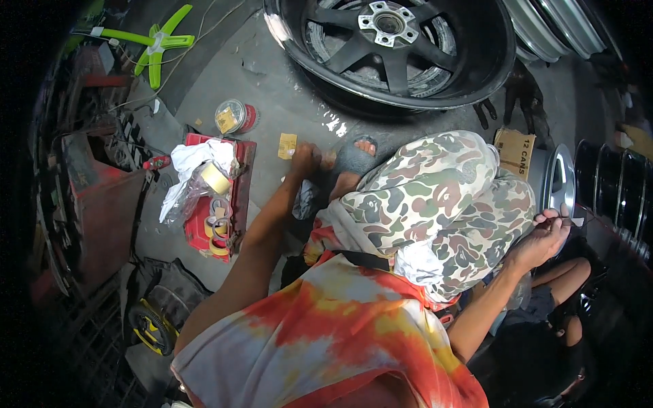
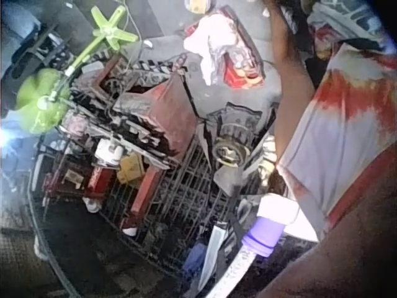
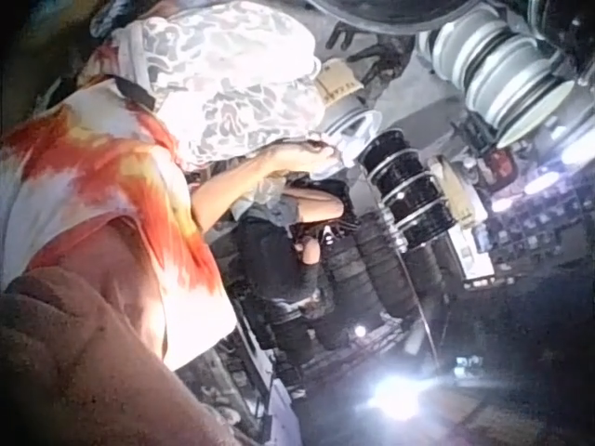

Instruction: Applying filler material to a car rim and sanding it down to repair surface damage.

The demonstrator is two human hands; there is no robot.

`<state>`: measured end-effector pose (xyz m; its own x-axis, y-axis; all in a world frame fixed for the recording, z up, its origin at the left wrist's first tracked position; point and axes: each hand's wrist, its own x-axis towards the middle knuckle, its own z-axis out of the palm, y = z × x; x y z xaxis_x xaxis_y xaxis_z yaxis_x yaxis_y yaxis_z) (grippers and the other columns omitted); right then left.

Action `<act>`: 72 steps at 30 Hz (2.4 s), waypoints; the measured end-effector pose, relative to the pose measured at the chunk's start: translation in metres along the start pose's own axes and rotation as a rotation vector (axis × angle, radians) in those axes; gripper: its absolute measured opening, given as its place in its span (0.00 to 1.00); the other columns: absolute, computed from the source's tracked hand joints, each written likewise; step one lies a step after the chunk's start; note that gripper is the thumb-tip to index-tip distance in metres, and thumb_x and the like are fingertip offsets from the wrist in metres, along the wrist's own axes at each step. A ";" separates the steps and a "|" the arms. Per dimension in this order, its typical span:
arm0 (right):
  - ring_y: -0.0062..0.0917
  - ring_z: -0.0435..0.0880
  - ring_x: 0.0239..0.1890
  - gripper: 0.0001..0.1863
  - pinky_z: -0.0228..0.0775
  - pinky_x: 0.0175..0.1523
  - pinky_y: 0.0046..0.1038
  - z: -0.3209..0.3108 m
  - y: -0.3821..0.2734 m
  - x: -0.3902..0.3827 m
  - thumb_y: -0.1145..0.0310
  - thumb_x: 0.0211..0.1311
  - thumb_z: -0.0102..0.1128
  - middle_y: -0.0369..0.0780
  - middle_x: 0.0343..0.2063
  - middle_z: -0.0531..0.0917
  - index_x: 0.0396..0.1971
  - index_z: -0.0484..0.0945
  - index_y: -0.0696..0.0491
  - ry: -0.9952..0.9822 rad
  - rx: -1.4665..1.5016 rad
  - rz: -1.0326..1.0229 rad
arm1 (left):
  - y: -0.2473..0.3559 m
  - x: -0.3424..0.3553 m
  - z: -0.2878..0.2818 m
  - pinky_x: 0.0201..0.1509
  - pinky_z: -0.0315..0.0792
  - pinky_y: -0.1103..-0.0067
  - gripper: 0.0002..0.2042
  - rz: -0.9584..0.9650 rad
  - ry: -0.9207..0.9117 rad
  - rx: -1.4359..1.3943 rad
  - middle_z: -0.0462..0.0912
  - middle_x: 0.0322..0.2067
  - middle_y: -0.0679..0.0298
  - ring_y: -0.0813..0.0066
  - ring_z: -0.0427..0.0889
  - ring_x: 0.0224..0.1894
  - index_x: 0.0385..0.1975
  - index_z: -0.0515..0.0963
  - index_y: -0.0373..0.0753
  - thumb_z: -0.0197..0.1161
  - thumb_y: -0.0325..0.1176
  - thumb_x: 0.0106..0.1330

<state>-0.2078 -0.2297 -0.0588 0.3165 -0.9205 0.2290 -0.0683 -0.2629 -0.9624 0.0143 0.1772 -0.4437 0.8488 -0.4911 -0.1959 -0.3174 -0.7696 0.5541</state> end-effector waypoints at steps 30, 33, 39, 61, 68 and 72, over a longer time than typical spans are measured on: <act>0.32 0.77 0.27 0.15 0.71 0.32 0.32 0.135 -0.077 -0.096 0.82 0.48 0.68 0.41 0.25 0.76 0.40 0.83 0.61 -0.511 -0.198 -0.610 | 0.346 -0.019 -0.276 0.35 0.75 0.88 0.07 0.332 0.636 -0.754 0.84 0.35 0.61 0.86 0.81 0.35 0.46 0.77 0.29 0.57 0.22 0.71; 0.32 0.77 0.27 0.16 0.71 0.33 0.32 0.137 -0.075 -0.097 0.82 0.48 0.68 0.41 0.25 0.76 0.41 0.83 0.61 -0.501 -0.203 -0.593 | 0.348 -0.017 -0.273 0.35 0.75 0.88 0.08 0.358 0.663 -0.763 0.84 0.35 0.61 0.86 0.81 0.35 0.46 0.77 0.29 0.57 0.22 0.71; 0.33 0.78 0.27 0.16 0.72 0.34 0.33 0.141 -0.070 -0.099 0.83 0.49 0.67 0.42 0.25 0.76 0.41 0.83 0.62 -0.560 -0.180 -0.601 | 0.346 -0.016 -0.268 0.35 0.75 0.88 0.07 0.347 0.672 -0.738 0.84 0.35 0.61 0.86 0.81 0.34 0.46 0.77 0.28 0.57 0.22 0.71; 0.36 0.78 0.29 0.13 0.72 0.36 0.34 0.132 -0.072 -0.091 0.83 0.51 0.64 0.43 0.25 0.76 0.39 0.82 0.62 -0.587 -0.148 -0.442 | 0.346 -0.015 -0.268 0.30 0.75 0.83 0.05 0.322 0.669 -0.655 0.85 0.30 0.57 0.82 0.84 0.30 0.41 0.78 0.28 0.60 0.19 0.67; 0.36 0.78 0.29 0.11 0.71 0.35 0.33 0.140 -0.061 -0.093 0.82 0.52 0.65 0.43 0.25 0.77 0.37 0.83 0.61 -0.681 -0.101 -0.539 | 0.335 -0.011 -0.263 0.32 0.75 0.82 0.04 0.278 0.678 -0.693 0.85 0.29 0.58 0.80 0.84 0.31 0.39 0.78 0.28 0.59 0.20 0.68; 0.30 0.79 0.28 0.08 0.72 0.35 0.29 0.131 -0.057 -0.095 0.80 0.55 0.66 0.42 0.27 0.79 0.37 0.83 0.61 -0.760 -0.105 -0.434 | 0.289 0.001 -0.254 0.35 0.76 0.81 0.06 0.179 0.593 -0.800 0.86 0.29 0.57 0.81 0.84 0.32 0.40 0.81 0.29 0.60 0.24 0.69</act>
<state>-0.1104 -0.0892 -0.0449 0.8760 -0.3016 0.3763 0.1295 -0.6045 -0.7860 0.0308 0.0575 -0.0786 0.9586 -0.1233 0.2566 -0.2691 -0.0983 0.9581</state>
